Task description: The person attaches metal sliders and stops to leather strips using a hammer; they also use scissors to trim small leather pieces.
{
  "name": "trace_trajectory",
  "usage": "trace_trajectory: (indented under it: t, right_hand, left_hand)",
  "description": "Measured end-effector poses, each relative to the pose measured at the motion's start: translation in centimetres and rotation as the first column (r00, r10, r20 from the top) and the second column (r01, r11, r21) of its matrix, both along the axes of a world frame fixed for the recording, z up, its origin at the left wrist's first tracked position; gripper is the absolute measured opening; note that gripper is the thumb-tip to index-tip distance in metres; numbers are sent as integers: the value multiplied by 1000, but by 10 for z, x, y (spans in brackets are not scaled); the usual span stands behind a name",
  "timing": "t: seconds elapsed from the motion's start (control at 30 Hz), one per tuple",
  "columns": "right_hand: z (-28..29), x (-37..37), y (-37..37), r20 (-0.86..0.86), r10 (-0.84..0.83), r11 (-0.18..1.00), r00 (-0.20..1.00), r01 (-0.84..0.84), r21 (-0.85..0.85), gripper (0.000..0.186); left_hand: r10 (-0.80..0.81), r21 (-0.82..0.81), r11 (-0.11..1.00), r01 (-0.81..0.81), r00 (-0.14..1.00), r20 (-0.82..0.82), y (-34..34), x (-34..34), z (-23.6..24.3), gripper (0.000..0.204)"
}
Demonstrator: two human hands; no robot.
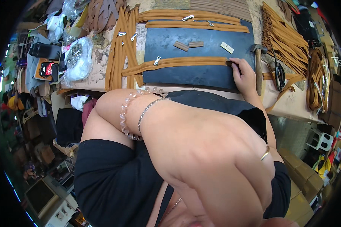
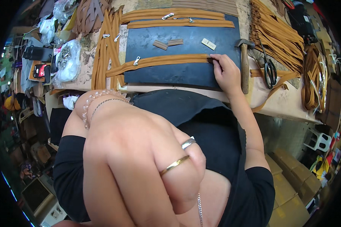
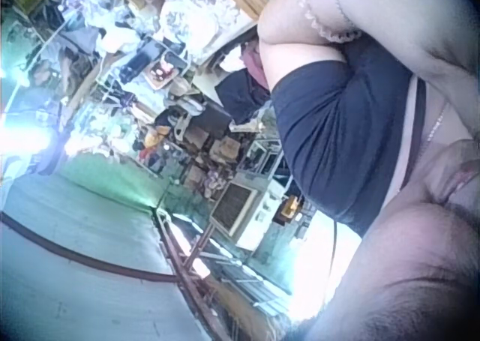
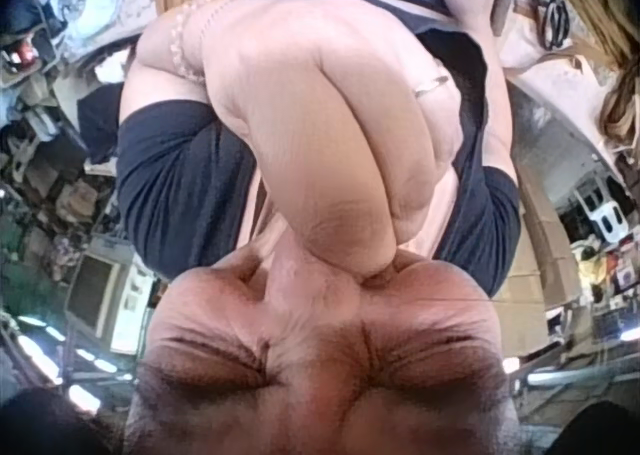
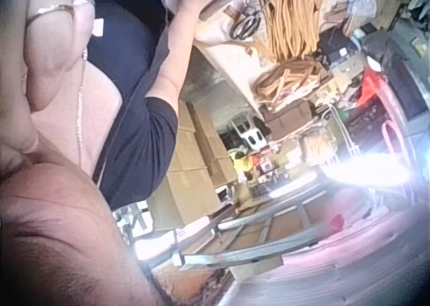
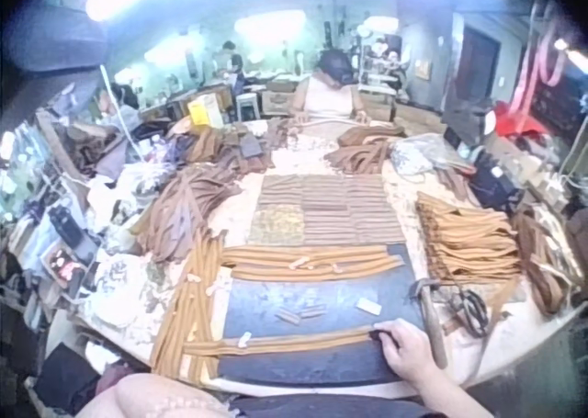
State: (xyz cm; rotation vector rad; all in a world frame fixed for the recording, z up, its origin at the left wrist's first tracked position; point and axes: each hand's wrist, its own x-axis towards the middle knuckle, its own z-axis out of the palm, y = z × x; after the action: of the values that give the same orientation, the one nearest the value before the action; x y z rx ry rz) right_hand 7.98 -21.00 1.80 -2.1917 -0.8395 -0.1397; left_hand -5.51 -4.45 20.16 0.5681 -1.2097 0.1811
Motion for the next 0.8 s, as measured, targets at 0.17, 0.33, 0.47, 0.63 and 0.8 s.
trace_trajectory:
  t: [0.17,0.33,0.47,0.63,0.8]
  right_hand:
    - [-6,1,-2,16,2,1000,1000,-2,-9,16]
    - [0,-1,4,0,12,1000,1000,-12,-15,18]
    - [-2,0,0,-25,-23,999,999,22,-41,19]
    - [-8,0,-3,9,-4,1000,1000,4,-6,18]
    - [2,-2,-2,-6,24,1000,1000,-25,-17,19]
  left_hand:
    - [258,91,955,-282,943,211,26,15,6,21]
    - [651,69,569,-819,500,571,31,6,22,12]
    - [687,348,439,-829,559,465,25,-6,50,23]
    - [364,752,334,-569,814,453,19,35,13,23]
    - [-105,772,284,569,819,-565,71,53,-148,78]
